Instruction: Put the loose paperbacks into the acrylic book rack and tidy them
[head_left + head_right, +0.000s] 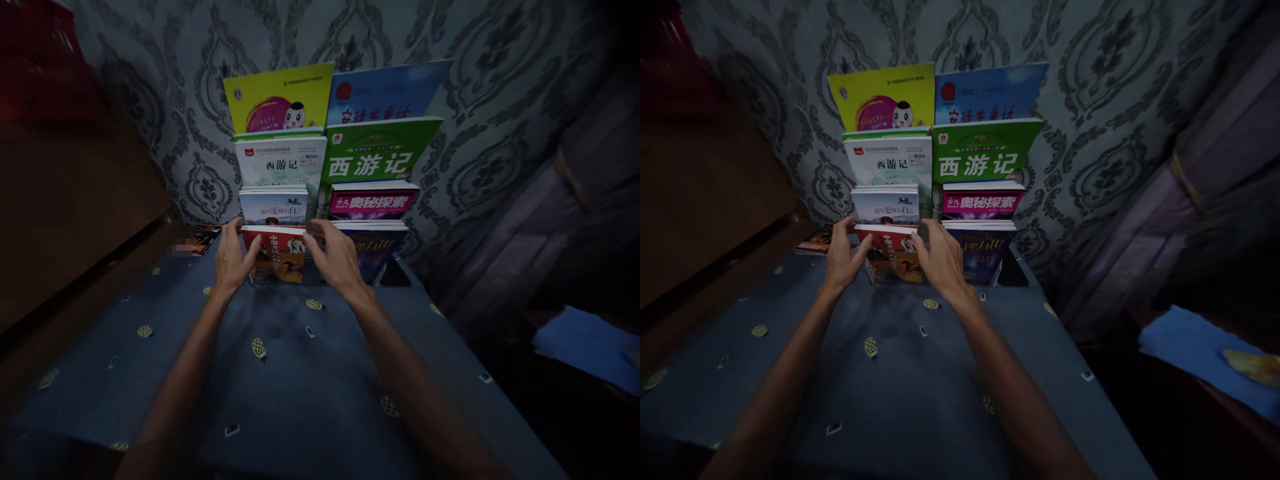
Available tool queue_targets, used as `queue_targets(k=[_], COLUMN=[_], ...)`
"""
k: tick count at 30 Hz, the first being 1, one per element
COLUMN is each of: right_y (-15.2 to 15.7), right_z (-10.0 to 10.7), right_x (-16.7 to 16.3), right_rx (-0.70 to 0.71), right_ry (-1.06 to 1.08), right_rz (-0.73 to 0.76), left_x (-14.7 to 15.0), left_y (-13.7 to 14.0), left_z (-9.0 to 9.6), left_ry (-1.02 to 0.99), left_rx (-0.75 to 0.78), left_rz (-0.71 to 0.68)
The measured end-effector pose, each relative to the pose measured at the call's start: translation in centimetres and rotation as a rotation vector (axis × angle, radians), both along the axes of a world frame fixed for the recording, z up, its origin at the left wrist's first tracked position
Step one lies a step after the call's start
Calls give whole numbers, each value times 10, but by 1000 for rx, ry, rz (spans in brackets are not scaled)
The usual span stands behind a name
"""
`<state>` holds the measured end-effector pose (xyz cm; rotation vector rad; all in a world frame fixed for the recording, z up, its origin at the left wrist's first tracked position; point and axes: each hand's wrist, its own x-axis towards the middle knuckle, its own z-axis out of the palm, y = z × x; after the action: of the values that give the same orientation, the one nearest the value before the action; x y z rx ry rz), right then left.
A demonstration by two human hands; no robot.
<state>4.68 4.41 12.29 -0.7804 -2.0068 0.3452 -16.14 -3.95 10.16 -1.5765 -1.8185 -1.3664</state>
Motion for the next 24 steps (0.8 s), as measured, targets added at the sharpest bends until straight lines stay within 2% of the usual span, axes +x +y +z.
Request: queue_targets(k=[4, 7, 9, 11, 13, 16, 20, 24], right_y=[-20, -43, -60, -74, -85, -92, -89, -84], right_z=[11, 7, -7, -29, -56, -96, -128, -137], right_x=[1, -9, -23, -40, -55, -68, -73, -75], right_rx=[112, 81, 74, 76, 55, -3, -7, -2], right_ry=[192, 131, -48, -298, -466, -561, -514, -466], right_rz=[62, 232, 378, 478, 536, 578, 571, 578], left_x=[-9, -28, -45, -62, -79, -103, -140, -176], left_y=[1, 8, 12, 13, 13, 10, 14, 26], left_z=[0, -13, -29, -50, -71, -94, -97, -85], left_ry=[-38, -88, -112, -119, -140, -168, -160, -129], left_rx=[32, -4, -140, -368, -473, -585, -690, -758], left_rz=[0, 69, 167, 306, 376, 474, 594, 671])
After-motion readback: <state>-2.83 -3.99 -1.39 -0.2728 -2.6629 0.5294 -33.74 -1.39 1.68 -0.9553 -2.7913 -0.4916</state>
